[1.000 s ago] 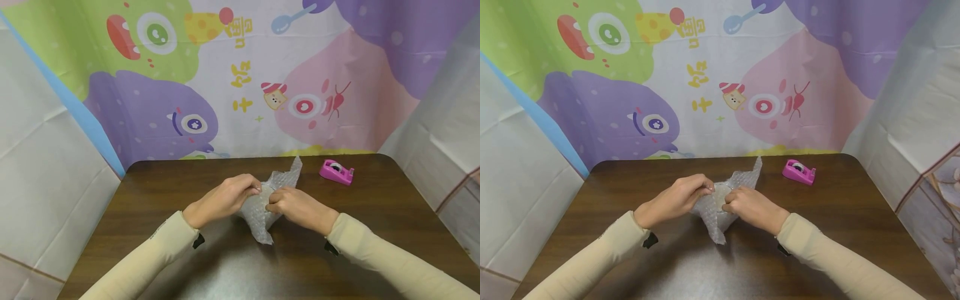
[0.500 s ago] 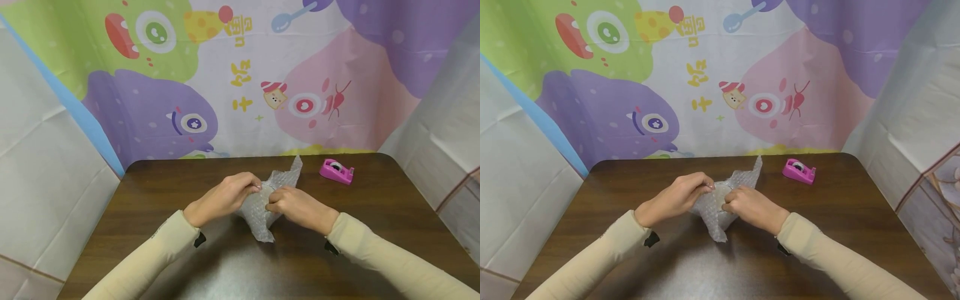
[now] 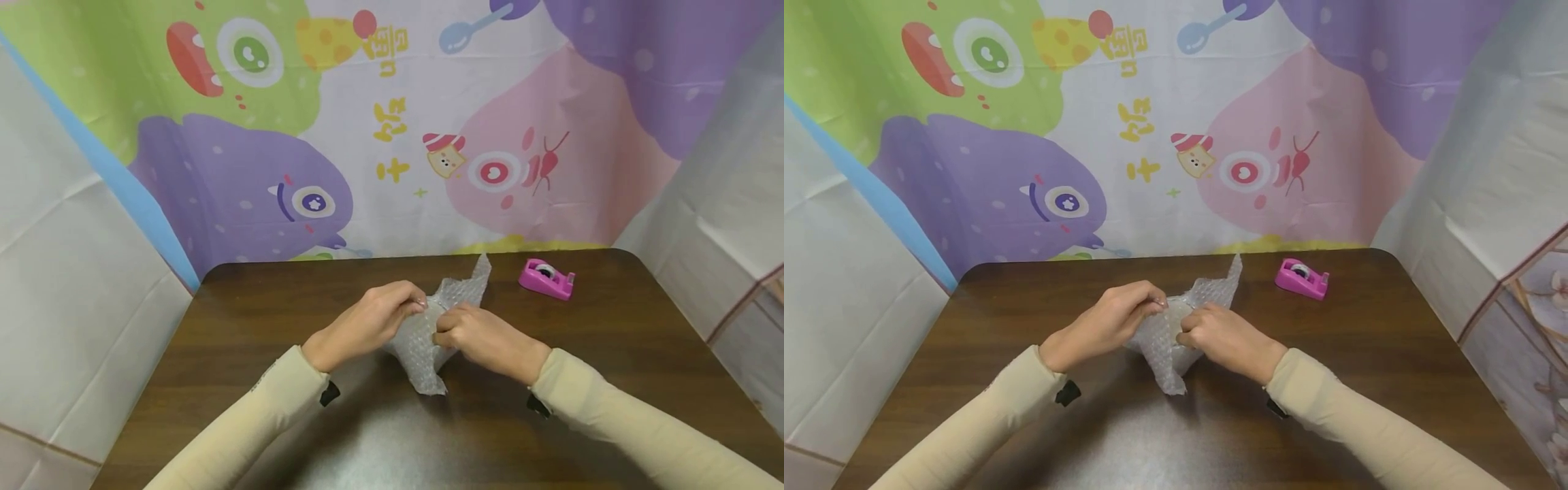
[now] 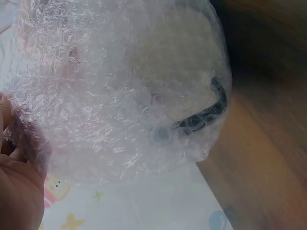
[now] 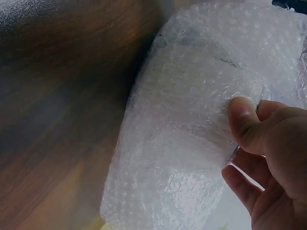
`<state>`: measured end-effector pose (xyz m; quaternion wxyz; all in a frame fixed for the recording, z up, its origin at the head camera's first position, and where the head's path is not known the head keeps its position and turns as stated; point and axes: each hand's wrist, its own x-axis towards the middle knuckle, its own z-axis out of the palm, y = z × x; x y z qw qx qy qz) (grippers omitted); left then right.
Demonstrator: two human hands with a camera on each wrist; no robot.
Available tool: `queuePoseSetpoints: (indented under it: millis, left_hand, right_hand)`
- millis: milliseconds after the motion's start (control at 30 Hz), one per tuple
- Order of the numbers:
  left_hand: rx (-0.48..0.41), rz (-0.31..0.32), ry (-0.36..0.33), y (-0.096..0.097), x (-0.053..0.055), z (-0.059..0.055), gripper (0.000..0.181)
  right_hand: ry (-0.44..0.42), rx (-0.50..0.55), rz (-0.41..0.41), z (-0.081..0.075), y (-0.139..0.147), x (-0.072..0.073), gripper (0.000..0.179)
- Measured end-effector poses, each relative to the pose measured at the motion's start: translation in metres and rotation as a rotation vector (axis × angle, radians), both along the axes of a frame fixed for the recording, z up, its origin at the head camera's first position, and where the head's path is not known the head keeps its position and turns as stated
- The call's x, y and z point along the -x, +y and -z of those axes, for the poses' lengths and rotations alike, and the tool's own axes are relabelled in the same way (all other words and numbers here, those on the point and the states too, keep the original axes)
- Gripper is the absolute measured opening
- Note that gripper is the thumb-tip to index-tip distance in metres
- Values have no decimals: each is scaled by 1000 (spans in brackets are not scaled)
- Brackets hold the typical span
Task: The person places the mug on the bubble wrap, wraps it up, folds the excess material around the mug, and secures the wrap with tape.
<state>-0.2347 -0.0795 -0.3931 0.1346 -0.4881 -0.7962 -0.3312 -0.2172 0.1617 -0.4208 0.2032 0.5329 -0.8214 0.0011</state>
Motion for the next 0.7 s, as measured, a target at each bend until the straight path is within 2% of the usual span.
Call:
queuePoseSetpoints:
  millis: [400,700]
  left_hand:
    - [-23,13,30,5,1,2,5]
    - [-42,-6,59,8,2,6,4]
  right_hand:
    - [11,-7,16,1,0,-2,29]
    - [-37,-7,10,1,1,-3,32]
